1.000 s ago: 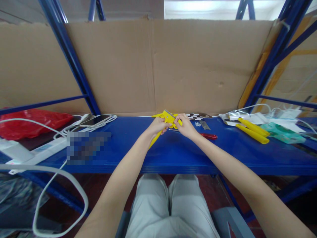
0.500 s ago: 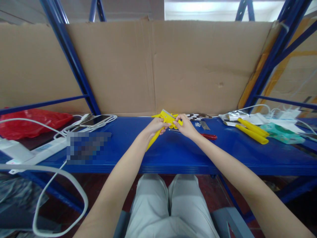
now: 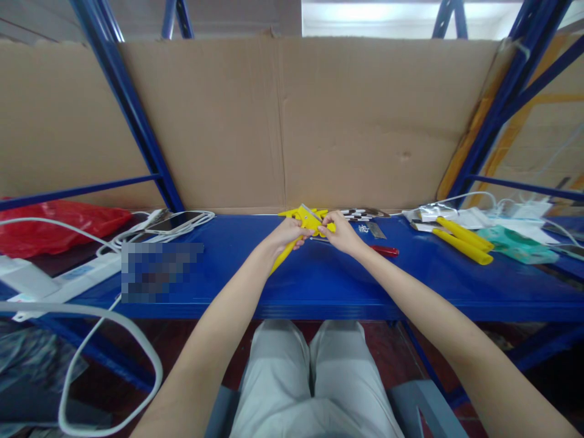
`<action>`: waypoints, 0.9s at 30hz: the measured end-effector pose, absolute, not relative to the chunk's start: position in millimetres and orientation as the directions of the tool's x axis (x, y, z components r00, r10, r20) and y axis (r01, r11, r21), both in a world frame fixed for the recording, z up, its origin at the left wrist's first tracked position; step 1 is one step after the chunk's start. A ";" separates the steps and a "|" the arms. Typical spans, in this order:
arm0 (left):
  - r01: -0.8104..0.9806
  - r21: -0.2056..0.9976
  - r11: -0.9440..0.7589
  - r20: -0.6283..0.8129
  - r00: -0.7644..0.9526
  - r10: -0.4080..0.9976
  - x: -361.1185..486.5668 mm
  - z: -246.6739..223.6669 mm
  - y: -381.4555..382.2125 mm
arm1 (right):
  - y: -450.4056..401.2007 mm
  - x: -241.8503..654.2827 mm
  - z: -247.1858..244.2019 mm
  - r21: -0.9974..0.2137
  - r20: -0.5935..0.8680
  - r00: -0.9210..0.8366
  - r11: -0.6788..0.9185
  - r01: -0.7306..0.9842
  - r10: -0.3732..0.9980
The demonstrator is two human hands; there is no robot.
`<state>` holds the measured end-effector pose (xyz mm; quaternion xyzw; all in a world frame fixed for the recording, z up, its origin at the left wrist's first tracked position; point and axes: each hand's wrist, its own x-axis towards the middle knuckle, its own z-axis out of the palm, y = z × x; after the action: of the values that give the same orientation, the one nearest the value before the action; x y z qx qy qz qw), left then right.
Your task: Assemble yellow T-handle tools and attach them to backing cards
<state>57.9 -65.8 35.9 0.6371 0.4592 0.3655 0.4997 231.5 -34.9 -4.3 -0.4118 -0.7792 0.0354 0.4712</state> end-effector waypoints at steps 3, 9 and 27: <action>0.204 0.975 -0.084 0.015 0.316 0.949 57.3 36.0 -65.8 | -33.6 233.3 -5.2 -0.424 0.716 -0.220 0.664 0.616 0.662; 0.195 0.978 -0.069 0.005 0.313 0.950 55.4 35.5 -64.9 | -29.6 237.6 -6.4 -0.416 0.695 -0.224 0.636 0.650 0.683; 0.154 0.988 -0.033 -0.017 0.311 0.950 55.7 38.7 -66.9 | -15.6 244.1 -17.1 -0.480 0.629 -0.233 0.607 0.633 0.741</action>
<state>55.7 -66.9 38.7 0.6125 0.4505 0.3759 0.5297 244.1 -15.6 -17.1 -0.4388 -0.7829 0.0619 0.4367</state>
